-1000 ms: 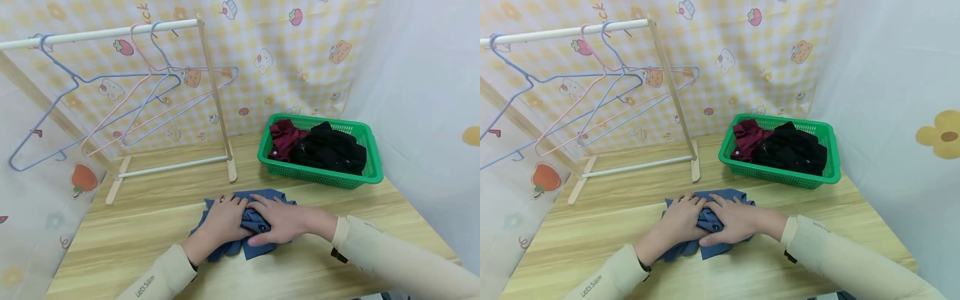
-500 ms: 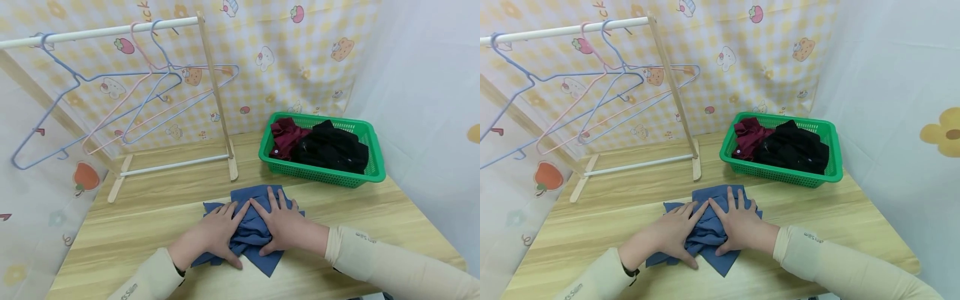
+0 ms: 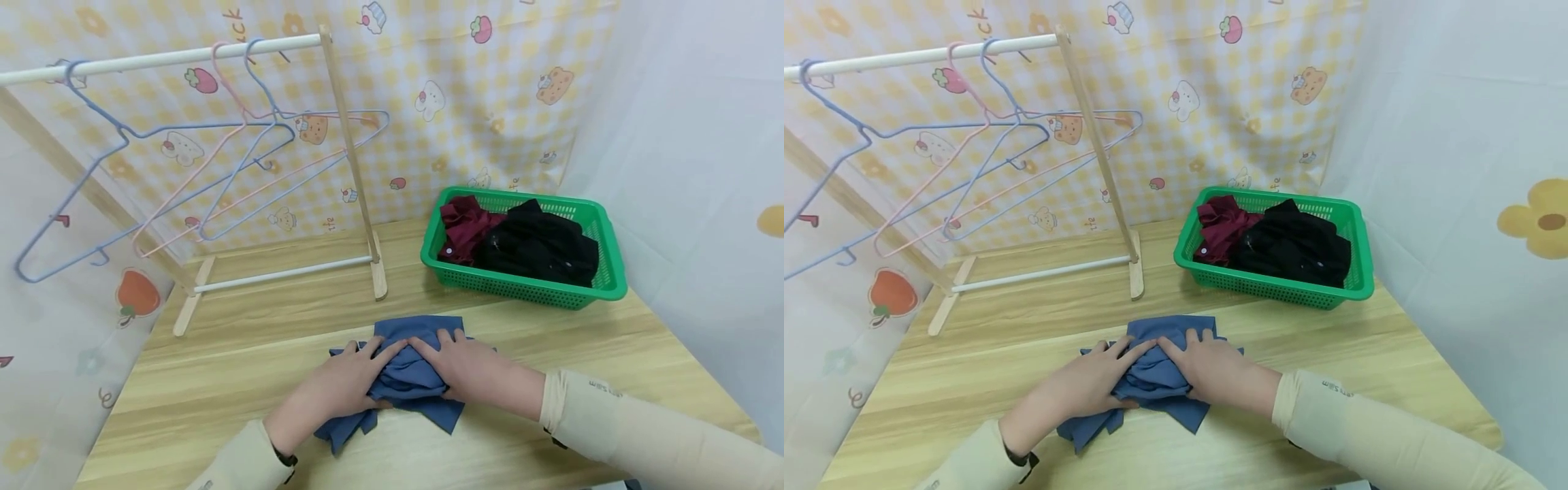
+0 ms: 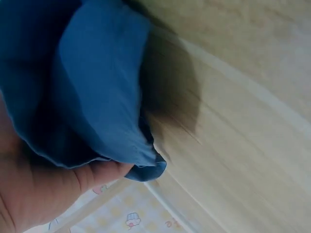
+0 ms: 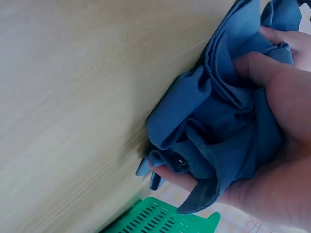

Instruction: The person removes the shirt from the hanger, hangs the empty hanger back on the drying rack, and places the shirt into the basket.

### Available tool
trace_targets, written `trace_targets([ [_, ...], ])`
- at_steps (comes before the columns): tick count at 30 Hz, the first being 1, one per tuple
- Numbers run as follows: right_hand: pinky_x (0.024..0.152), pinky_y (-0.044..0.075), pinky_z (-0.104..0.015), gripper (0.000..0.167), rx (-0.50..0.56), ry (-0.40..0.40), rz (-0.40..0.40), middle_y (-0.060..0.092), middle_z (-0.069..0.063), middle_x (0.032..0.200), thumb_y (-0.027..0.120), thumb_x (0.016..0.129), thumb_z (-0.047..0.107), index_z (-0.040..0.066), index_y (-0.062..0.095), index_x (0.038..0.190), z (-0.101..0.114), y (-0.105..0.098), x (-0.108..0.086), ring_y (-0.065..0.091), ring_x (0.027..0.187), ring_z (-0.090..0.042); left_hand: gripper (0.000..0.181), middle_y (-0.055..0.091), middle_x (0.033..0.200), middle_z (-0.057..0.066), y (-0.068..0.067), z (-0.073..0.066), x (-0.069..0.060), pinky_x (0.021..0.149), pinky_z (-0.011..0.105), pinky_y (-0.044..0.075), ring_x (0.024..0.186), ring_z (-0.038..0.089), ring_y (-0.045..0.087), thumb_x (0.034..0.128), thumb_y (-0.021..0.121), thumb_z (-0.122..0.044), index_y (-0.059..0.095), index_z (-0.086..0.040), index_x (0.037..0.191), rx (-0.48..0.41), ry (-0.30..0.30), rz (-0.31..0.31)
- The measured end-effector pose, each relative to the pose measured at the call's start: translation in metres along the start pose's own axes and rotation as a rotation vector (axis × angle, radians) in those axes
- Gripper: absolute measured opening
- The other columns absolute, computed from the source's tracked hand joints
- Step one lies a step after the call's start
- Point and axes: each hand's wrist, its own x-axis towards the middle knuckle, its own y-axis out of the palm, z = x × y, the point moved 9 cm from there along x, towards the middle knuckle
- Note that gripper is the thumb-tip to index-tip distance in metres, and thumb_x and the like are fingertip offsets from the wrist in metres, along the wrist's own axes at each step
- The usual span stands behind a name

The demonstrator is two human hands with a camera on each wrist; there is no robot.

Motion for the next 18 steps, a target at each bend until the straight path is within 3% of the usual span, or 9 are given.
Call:
trace_targets([
  [7, 0.096, 0.062, -0.052, 0.089, 0.05, -0.037, -0.069, 0.06, -0.026, 0.146, 0.086, 0.091, 0.041, 0.024, 0.039, 0.164, -0.004, -0.005, -0.007, 0.066, 0.126, -0.047, 0.091, 0.041, 0.166, 0.02, 0.003, -0.004, 0.003, 0.089, 0.056, 0.062, 0.136, 0.051, 0.058, 0.0967, 0.075, -0.054, 0.026, -0.028, 0.17, 0.039, -0.001, 0.015],
  [10, 0.095, 0.062, -0.054, 0.087, 0.091, -0.042, -0.086, 0.06, -0.027, 0.146, 0.086, 0.091, 0.039, 0.023, 0.041, 0.163, -0.009, -0.01, -0.01, 0.065, 0.125, -0.049, 0.091, 0.042, 0.165, 0.022, -0.001, -0.008, 0.005, 0.085, 0.055, 0.063, 0.134, 0.049, 0.06, 0.0968, 0.075, -0.054, 0.028, -0.028, 0.169, 0.071, -0.003, -0.007],
  [14, 0.095, 0.062, -0.055, 0.087, 0.109, -0.038, -0.094, 0.057, -0.029, 0.149, 0.086, 0.091, 0.038, 0.022, 0.041, 0.164, -0.017, -0.023, -0.016, 0.065, 0.127, -0.05, 0.092, 0.044, 0.162, 0.023, -0.015, -0.013, 0.008, 0.082, 0.055, 0.063, 0.132, 0.048, 0.061, 0.0944, 0.077, -0.055, 0.03, -0.027, 0.169, 0.112, -0.002, -0.064],
  [18, 0.092, 0.062, -0.057, 0.09, 0.107, -0.02, -0.124, 0.054, -0.03, 0.151, 0.088, 0.089, 0.034, 0.021, 0.04, 0.164, -0.028, -0.048, -0.024, 0.062, 0.129, -0.051, 0.094, 0.046, 0.161, 0.025, -0.044, -0.019, 0.013, 0.083, 0.058, 0.063, 0.131, 0.049, 0.062, 0.0919, 0.08, -0.055, 0.033, -0.026, 0.167, 0.138, 0.026, -0.152],
])
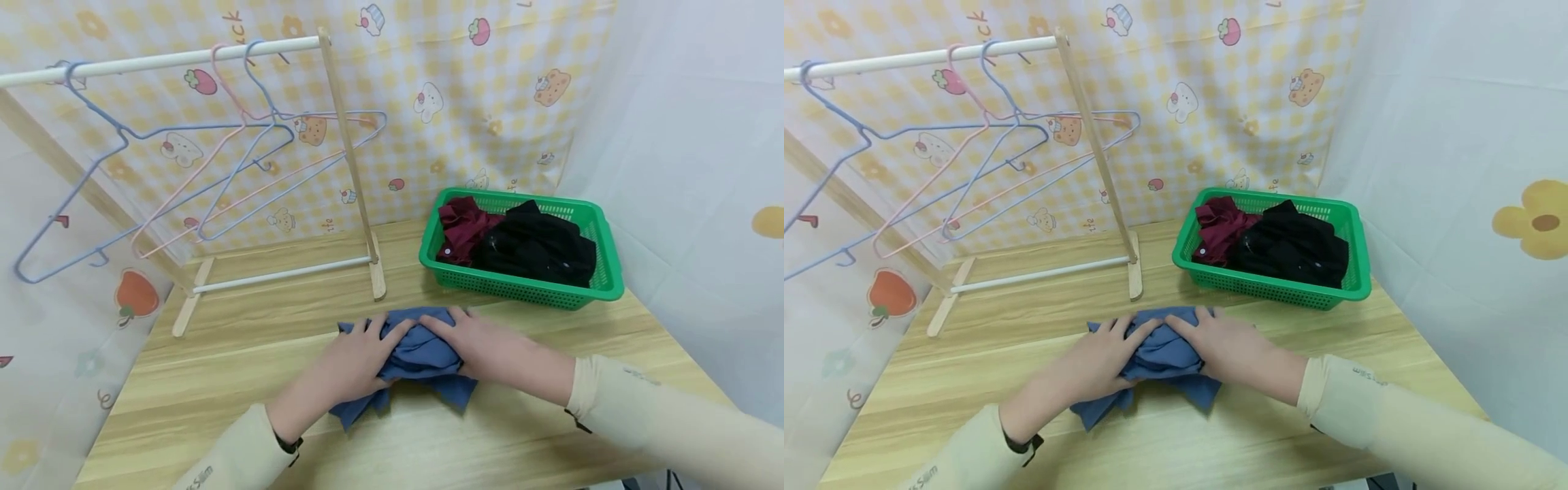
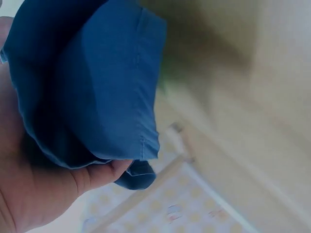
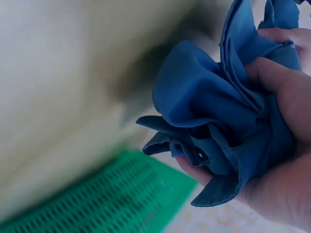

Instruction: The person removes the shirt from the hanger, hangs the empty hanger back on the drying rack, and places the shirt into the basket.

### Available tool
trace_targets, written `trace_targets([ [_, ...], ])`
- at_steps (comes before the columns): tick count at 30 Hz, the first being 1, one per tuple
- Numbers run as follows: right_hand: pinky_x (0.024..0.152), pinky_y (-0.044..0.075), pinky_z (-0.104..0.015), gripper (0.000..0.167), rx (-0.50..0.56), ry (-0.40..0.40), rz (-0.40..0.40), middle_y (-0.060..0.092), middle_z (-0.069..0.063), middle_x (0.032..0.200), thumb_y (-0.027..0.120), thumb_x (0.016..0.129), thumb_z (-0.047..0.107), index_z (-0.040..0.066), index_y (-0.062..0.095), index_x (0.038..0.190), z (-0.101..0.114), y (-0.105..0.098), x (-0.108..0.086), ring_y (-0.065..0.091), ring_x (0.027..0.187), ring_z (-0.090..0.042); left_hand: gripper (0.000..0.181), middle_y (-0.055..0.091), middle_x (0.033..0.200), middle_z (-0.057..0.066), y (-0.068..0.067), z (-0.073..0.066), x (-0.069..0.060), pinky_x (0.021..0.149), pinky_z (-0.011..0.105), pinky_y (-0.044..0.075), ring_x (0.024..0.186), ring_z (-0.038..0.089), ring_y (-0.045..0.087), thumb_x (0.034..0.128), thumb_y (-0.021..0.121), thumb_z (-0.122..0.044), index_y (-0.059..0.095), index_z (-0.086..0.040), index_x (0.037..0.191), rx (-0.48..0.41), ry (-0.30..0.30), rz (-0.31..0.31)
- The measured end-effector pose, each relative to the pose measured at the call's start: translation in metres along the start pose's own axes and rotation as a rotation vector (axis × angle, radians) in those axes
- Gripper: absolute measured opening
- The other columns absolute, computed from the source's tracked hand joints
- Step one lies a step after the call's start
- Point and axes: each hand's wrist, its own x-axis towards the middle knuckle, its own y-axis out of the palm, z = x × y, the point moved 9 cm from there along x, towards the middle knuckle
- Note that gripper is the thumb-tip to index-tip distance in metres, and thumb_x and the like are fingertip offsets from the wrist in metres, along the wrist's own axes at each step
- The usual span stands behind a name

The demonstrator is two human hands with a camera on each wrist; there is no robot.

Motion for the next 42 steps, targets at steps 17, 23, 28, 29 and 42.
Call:
trace_targets([
  [17, 0.086, 0.058, -0.066, 0.091, -0.215, 0.118, -0.376, 0.046, -0.036, 0.148, 0.092, 0.084, 0.025, 0.018, 0.045, 0.161, -0.075, -0.155, -0.033, 0.052, 0.127, -0.059, 0.097, 0.036, 0.167, 0.02, -0.146, -0.01, 0.097, 0.093, 0.057, 0.061, 0.138, 0.045, 0.055, 0.0948, 0.076, -0.055, 0.019, -0.033, 0.171, 0.173, 0.103, -0.268],
  [23, 0.076, 0.056, -0.072, 0.088, -0.229, 0.206, -0.384, 0.04, -0.041, 0.15, 0.089, 0.087, 0.022, 0.017, 0.043, 0.162, -0.116, -0.162, -0.032, 0.047, 0.129, -0.063, 0.086, 0.036, 0.17, 0.016, -0.152, -0.02, 0.145, 0.095, 0.06, 0.059, 0.138, 0.04, 0.057, 0.1034, 0.063, -0.055, 0.015, -0.035, 0.172, 0.319, 0.101, -0.364],
  [28, 0.076, 0.053, -0.076, 0.091, -0.256, 0.263, -0.359, 0.036, -0.044, 0.151, 0.088, 0.088, 0.024, 0.015, 0.038, 0.163, -0.148, -0.151, -0.03, 0.043, 0.128, -0.068, 0.069, 0.032, 0.174, 0.008, -0.144, -0.028, 0.186, 0.104, 0.064, 0.053, 0.145, 0.037, 0.053, 0.1132, 0.047, -0.044, 0.011, -0.039, 0.172, 0.426, 0.066, -0.401],
  [29, 0.076, 0.053, -0.077, 0.093, -0.261, 0.274, -0.337, 0.035, -0.045, 0.151, 0.088, 0.088, 0.025, 0.014, 0.036, 0.164, -0.154, -0.146, -0.028, 0.042, 0.129, -0.07, 0.067, 0.031, 0.175, 0.006, -0.14, -0.029, 0.194, 0.106, 0.065, 0.052, 0.147, 0.036, 0.051, 0.1144, 0.045, -0.042, 0.01, -0.039, 0.172, 0.435, 0.053, -0.395],
  [42, 0.106, 0.049, -0.07, 0.085, -0.097, 0.338, 0.184, 0.035, -0.05, 0.155, 0.069, 0.103, 0.024, 0.005, 0.02, 0.17, -0.209, -0.044, 0.017, 0.061, 0.124, -0.06, 0.057, 0.019, 0.178, 0.001, -0.067, -0.034, 0.251, 0.111, 0.046, 0.053, 0.161, 0.034, 0.025, 0.1134, 0.05, -0.03, 0.033, -0.051, 0.163, 0.126, -0.207, 0.048],
])
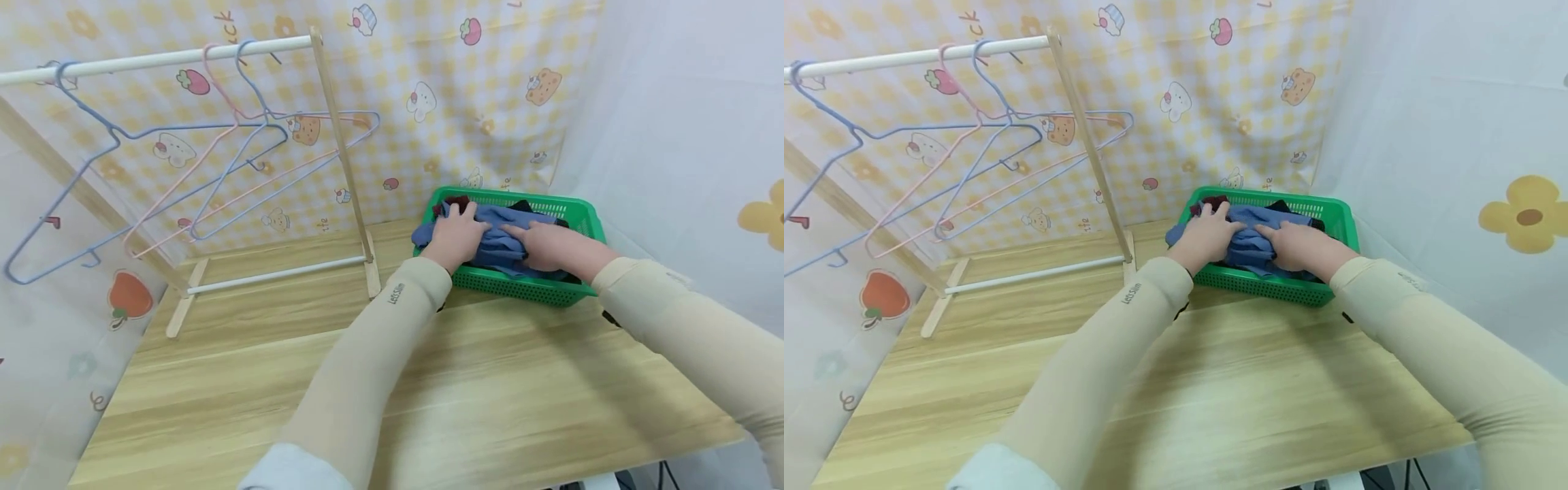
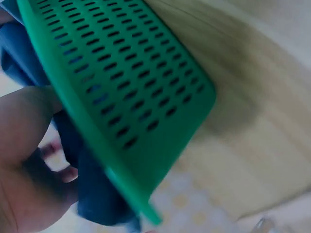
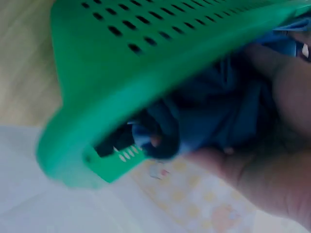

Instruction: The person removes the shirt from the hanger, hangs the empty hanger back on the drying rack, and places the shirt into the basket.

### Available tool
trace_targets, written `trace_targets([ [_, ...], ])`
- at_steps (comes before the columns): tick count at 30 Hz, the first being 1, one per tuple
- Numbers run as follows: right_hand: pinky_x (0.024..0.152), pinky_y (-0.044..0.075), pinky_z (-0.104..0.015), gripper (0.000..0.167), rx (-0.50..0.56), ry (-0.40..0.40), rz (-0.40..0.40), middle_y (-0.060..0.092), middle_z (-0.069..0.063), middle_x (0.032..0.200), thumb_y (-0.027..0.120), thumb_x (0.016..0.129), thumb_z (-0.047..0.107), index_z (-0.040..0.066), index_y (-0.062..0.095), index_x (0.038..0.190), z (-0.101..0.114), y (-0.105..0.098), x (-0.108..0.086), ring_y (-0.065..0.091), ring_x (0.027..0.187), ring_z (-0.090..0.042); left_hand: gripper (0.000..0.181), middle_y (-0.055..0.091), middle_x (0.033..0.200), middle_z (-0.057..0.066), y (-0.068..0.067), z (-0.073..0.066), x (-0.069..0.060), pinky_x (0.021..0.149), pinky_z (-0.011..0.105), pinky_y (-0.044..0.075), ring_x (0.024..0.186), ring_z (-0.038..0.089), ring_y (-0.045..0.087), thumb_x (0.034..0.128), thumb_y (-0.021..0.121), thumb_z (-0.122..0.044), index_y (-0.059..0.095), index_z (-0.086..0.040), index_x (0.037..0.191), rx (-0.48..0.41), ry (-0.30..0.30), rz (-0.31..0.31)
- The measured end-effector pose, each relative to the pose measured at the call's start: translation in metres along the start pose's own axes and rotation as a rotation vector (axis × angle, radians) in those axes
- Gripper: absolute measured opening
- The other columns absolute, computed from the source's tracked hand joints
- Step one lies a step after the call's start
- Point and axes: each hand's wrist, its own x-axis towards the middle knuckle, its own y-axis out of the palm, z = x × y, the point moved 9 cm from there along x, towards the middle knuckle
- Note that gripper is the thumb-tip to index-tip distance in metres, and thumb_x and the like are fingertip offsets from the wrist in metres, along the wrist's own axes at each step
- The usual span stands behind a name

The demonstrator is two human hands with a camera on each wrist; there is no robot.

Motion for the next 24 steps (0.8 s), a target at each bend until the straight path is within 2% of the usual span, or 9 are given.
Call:
trace_targets([
  [3, 0.109, 0.046, -0.07, 0.08, 0.054, -0.028, 0.138, 0.028, -0.051, 0.159, 0.056, 0.108, 0.015, 0.005, 0.008, 0.171, 0.001, 0.019, 0.013, 0.056, 0.133, -0.059, 0.057, 0.014, 0.178, 0.01, 0.016, 0.001, 0.004, 0.11, 0.043, 0.055, 0.16, 0.039, 0.026, 0.1141, 0.045, -0.026, 0.032, -0.051, 0.163, -0.14, -0.051, 0.157],
  [6, 0.113, 0.04, -0.074, 0.076, 0.101, -0.025, 0.205, 0.02, -0.049, 0.163, 0.045, 0.109, 0.008, 0.007, 0.002, 0.171, 0.001, 0.029, 0.021, 0.039, 0.146, -0.064, 0.061, 0.012, 0.18, 0.012, 0.032, 0.004, 0.009, 0.124, 0.047, 0.042, 0.165, 0.039, 0.019, 0.114, 0.044, -0.027, 0.021, -0.051, 0.166, -0.26, -0.069, 0.33],
  [10, 0.114, 0.037, -0.076, 0.079, 0.155, -0.04, 0.205, 0.016, -0.048, 0.164, 0.047, 0.109, 0.011, 0.009, -0.002, 0.171, -0.003, 0.031, 0.025, 0.028, 0.15, -0.066, 0.074, 0.007, 0.182, 0.002, 0.046, 0.007, 0.016, 0.133, 0.046, 0.028, 0.169, 0.028, 0.007, 0.1116, 0.05, -0.033, 0.005, -0.046, 0.169, -0.397, 0.012, 0.472],
  [13, 0.117, 0.03, -0.079, 0.089, 0.257, -0.089, 0.17, 0.007, -0.046, 0.168, 0.056, 0.108, 0.024, 0.012, -0.006, 0.171, -0.003, 0.025, 0.02, 0.017, 0.153, -0.068, 0.087, 0.003, 0.182, -0.004, 0.045, 0.013, 0.009, 0.135, 0.043, 0.022, 0.169, 0.021, 0.004, 0.109, 0.054, -0.044, -0.008, -0.041, 0.17, -0.456, 0.091, 0.524],
  [15, 0.117, 0.025, -0.083, 0.099, 0.317, -0.104, 0.115, -0.002, -0.044, 0.17, 0.062, 0.106, 0.038, 0.015, -0.008, 0.171, -0.005, 0.013, 0.012, 0.009, 0.153, -0.07, 0.095, 0.0, 0.182, -0.004, 0.036, 0.019, -0.002, 0.136, 0.042, 0.02, 0.169, 0.02, 0.006, 0.1072, 0.055, -0.052, -0.016, -0.037, 0.169, -0.476, 0.132, 0.519],
  [17, 0.114, 0.02, -0.087, 0.108, 0.337, -0.078, 0.052, -0.01, -0.041, 0.171, 0.067, 0.101, 0.051, 0.018, -0.009, 0.172, -0.009, -0.004, 0.0, 0.0, 0.153, -0.072, 0.099, 0.003, 0.182, 0.0, 0.02, 0.024, -0.013, 0.135, 0.044, 0.022, 0.168, 0.022, 0.013, 0.1064, 0.055, -0.056, -0.021, -0.035, 0.168, -0.491, 0.165, 0.473],
  [20, 0.108, 0.015, -0.093, 0.121, 0.284, 0.008, -0.046, -0.018, -0.038, 0.171, 0.068, 0.093, 0.07, 0.023, -0.01, 0.172, -0.014, -0.029, -0.019, -0.006, 0.153, -0.071, 0.099, 0.006, 0.182, 0.009, -0.004, 0.037, -0.029, 0.134, 0.05, 0.024, 0.167, 0.029, 0.017, 0.1069, 0.052, -0.059, -0.022, -0.035, 0.167, -0.523, 0.173, 0.33],
  [23, 0.107, 0.006, -0.095, 0.121, 0.256, 0.102, -0.127, -0.028, -0.033, 0.17, 0.061, 0.091, 0.08, 0.028, -0.013, 0.171, -0.006, -0.047, -0.037, -0.015, 0.155, -0.067, 0.093, 0.01, 0.18, 0.016, -0.021, 0.056, -0.049, 0.132, 0.056, 0.027, 0.166, 0.035, 0.021, 0.1077, 0.049, -0.06, -0.015, -0.036, 0.17, -0.559, 0.122, 0.17],
  [24, 0.108, 0.002, -0.094, 0.118, 0.26, 0.124, -0.16, -0.03, -0.03, 0.17, 0.057, 0.092, 0.081, 0.029, -0.013, 0.171, 0.0, -0.051, -0.042, -0.018, 0.155, -0.065, 0.09, 0.009, 0.18, 0.017, -0.025, 0.063, -0.057, 0.131, 0.057, 0.027, 0.166, 0.037, 0.018, 0.1077, 0.048, -0.062, -0.011, -0.035, 0.171, -0.563, 0.097, 0.122],
])
